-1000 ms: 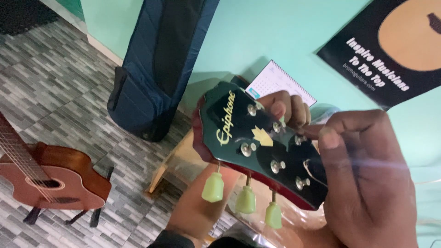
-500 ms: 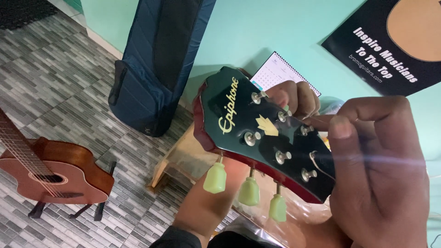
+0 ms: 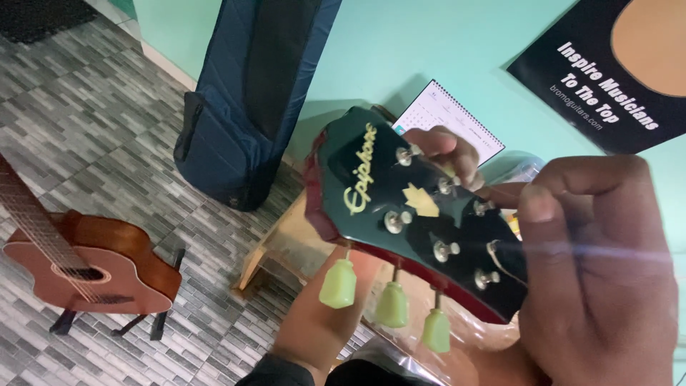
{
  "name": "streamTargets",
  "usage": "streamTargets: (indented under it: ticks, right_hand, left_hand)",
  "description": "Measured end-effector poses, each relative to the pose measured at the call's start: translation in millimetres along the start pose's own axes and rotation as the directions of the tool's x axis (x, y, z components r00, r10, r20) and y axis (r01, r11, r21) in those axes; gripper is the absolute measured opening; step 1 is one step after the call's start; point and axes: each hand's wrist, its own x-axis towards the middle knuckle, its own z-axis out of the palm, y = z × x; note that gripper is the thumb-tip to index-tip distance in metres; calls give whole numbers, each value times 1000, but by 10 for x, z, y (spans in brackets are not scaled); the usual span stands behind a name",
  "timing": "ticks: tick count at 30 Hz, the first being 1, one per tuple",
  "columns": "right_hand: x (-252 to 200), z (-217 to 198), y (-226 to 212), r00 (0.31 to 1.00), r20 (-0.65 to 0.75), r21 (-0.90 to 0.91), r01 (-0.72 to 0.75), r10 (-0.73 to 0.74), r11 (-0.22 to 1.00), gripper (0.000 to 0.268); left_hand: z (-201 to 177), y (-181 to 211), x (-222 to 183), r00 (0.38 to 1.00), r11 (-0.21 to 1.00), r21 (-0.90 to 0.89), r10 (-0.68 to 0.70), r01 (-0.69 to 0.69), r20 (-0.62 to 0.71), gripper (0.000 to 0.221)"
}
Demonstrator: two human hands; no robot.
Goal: Replacing a string on an electric guitar, including threading, cutting, cleaning, and winding.
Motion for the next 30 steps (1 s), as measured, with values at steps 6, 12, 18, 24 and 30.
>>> streamTargets:
  ticks: [6,12,18,24,30]
  right_hand:
    - [-28,22,-43,998,-29,-21,-61,61,998,16]
    - [4,17,-94,993,-27,-85,-116,114,990,15]
    - [-35,35,-95,994,-31,-79,-111,109,991,15]
    - [-33,29,-75,993,-38,-71,-118,115,990,15]
    - [-27,28,-62,992,-47,-66,-121,118,991,16]
  left_hand:
    - [-41,474,59,920,912,146,-391,383,34,108]
    - [-1144,277,-62,745,722,594,-602,354,288,78]
    - [-913,116,262,817,923,377,-159,-76,554,68]
    - [-1069,245,-273,905,952,134,-303,275,297,63]
    - [-608,776,146,449,447,-68,-894,892,5,72]
